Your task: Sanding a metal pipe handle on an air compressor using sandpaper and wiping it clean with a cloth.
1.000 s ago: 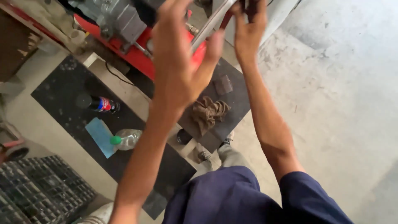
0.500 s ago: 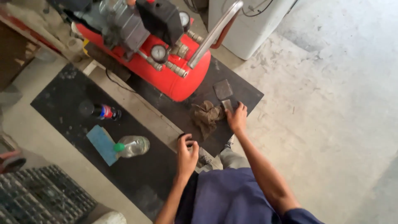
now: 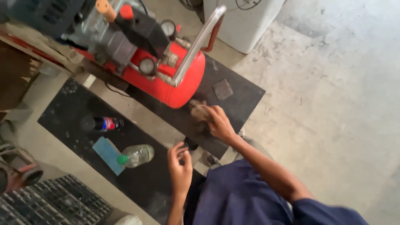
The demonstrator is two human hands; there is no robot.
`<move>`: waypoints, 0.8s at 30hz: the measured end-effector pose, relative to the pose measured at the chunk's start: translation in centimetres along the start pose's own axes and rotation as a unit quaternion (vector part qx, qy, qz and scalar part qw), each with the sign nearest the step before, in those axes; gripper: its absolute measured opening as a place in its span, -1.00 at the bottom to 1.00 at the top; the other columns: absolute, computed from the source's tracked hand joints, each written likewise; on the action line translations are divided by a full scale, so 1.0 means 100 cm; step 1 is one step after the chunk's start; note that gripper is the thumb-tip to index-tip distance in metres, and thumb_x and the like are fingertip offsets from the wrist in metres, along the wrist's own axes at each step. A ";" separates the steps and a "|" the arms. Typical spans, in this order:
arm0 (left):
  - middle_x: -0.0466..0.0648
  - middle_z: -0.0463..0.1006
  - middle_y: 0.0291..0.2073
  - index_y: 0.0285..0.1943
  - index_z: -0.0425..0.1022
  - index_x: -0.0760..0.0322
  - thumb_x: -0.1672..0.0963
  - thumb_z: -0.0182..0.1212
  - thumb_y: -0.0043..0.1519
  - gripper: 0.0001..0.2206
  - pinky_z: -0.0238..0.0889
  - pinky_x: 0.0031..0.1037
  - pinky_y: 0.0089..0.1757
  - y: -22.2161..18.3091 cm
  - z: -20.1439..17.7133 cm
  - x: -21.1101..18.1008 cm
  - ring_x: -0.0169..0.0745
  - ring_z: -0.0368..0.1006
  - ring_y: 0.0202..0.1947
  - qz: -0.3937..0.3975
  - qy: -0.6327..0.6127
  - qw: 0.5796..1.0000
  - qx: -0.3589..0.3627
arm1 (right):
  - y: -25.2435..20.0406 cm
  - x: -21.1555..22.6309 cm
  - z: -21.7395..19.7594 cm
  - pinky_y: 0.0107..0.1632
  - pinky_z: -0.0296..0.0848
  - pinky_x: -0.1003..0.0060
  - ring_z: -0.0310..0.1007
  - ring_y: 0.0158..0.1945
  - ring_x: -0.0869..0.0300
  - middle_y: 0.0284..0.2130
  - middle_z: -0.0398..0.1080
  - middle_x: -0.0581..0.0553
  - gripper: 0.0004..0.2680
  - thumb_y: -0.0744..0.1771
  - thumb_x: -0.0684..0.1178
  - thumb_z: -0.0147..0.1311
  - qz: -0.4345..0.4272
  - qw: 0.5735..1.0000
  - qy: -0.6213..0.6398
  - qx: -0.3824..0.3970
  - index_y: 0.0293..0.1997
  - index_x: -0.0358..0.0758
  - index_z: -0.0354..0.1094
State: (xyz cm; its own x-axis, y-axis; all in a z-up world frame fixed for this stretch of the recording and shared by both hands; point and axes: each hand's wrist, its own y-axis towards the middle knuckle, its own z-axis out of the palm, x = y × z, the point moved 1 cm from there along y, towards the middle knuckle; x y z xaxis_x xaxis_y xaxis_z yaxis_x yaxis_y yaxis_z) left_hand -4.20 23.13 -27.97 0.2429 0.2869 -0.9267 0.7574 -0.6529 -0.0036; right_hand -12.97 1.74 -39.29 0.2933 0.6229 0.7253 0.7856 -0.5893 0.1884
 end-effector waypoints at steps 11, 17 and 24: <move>0.16 0.45 0.09 0.17 0.33 0.34 0.21 0.08 0.38 -0.79 0.48 -0.42 -0.14 0.080 0.027 -0.161 -0.12 0.52 -0.15 0.124 -0.129 0.957 -0.230 | 0.174 0.058 -0.187 0.36 0.21 0.03 0.20 0.24 -0.09 0.09 0.17 -0.24 -0.58 0.28 -0.01 -0.06 -0.065 0.886 0.126 -0.442 0.30 -0.25 0.21; 0.25 0.39 0.06 0.12 0.28 0.38 0.26 0.05 0.41 -0.85 0.43 -0.39 -0.03 0.105 0.052 -0.211 -0.09 0.45 -0.15 0.202 -0.049 0.926 -0.315 | 0.173 -0.047 -0.096 0.05 0.45 -0.01 0.39 0.05 -0.22 0.11 0.12 -0.37 -0.42 0.27 -0.31 0.23 -0.116 0.946 0.145 -0.264 0.37 -0.09 -0.08; 0.41 0.37 0.07 0.15 0.19 0.51 0.29 0.07 0.45 -0.82 0.42 -0.31 -0.06 0.119 0.040 -0.249 0.14 0.44 -0.08 0.238 0.026 0.892 -0.384 | 0.179 0.015 -0.194 0.25 0.33 0.05 0.28 0.16 -0.11 0.07 0.16 -0.31 -0.73 0.34 -0.23 -0.07 -0.103 0.931 0.242 -0.251 0.19 -0.30 0.15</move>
State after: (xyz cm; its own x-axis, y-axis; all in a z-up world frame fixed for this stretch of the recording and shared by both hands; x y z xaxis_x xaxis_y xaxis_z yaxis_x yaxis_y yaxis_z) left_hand -3.67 5.46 -6.41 0.6599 0.1498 -0.7363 0.7483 -0.0425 0.6620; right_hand -9.01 -17.88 -22.04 -0.2115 0.5165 0.8297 0.4084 -0.7246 0.5552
